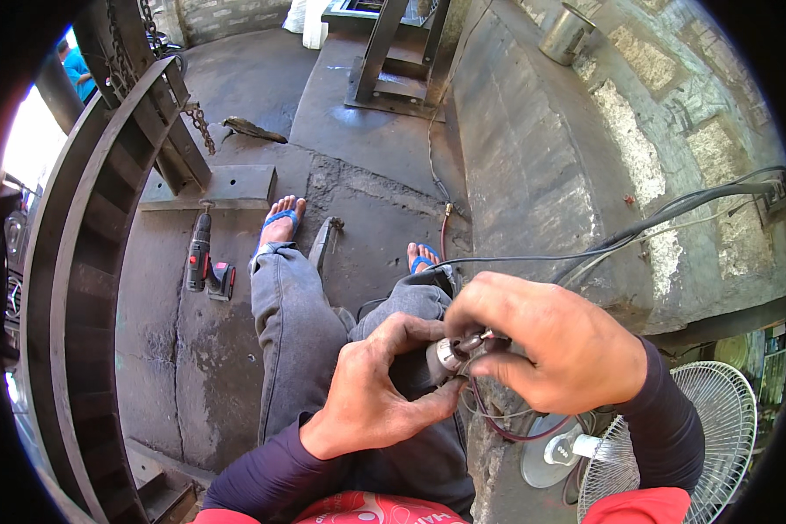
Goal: The person sits on the floor and assembles a cordless drill by inserting a wire brush into the chuck and tightening it. They then handle a metal part and a small bolt, positioning the bolt into the part.
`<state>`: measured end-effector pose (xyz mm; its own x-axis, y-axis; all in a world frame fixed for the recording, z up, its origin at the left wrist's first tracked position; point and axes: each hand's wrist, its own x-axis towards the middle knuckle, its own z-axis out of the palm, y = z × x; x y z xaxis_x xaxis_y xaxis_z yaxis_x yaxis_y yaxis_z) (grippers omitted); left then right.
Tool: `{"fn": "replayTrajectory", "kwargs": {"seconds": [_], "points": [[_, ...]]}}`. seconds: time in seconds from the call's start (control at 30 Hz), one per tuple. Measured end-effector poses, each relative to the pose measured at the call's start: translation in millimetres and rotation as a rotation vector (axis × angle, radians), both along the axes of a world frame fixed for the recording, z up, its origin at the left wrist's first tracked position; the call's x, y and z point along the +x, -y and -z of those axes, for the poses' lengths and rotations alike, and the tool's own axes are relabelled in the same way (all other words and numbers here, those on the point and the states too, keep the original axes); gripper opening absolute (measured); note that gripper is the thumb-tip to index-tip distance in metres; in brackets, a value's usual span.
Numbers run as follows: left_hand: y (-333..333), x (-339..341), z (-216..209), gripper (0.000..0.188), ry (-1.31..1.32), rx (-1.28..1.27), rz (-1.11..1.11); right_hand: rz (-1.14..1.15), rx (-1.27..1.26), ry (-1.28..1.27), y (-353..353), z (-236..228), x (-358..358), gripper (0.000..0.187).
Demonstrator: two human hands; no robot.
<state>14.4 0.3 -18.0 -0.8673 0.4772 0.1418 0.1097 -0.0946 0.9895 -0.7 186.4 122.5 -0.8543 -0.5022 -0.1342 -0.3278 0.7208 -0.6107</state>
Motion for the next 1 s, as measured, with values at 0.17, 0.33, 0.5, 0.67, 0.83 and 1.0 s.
{"fn": "replayTrajectory", "kwargs": {"seconds": [0.17,0.33,0.5,0.67,0.83,1.0], "points": [[-1.7,0.6,-0.3,0.05,0.011,0.001,-0.001,0.03,0.296,0.051,-0.7,-11.5,3.4,0.022],[-1.0,0.6,-0.9,0.051,0.0,0.0,-0.002,-0.025,0.137,-0.021,-2.7,-2.5,3.3,0.02],[-1.4,-0.1,-0.9,0.051,-0.001,0.01,-0.004,-0.054,0.069,-0.017,-2.9,0.6,-0.4,0.023],[-1.1,0.1,0.1,0.052,-0.016,0.004,-0.01,0.056,0.147,0.028,-0.9,-7.1,1.3,0.023],[-2.1,0.3,0.4,0.052,-0.004,0.012,-0.002,0.029,0.224,0.03,-2.5,-6.6,5.8,0.021],[-1.0,0.4,-0.1,0.052,0.0,-0.007,0.0,-0.044,0.088,-0.034,-5.3,1.6,2.6,0.019]]}}
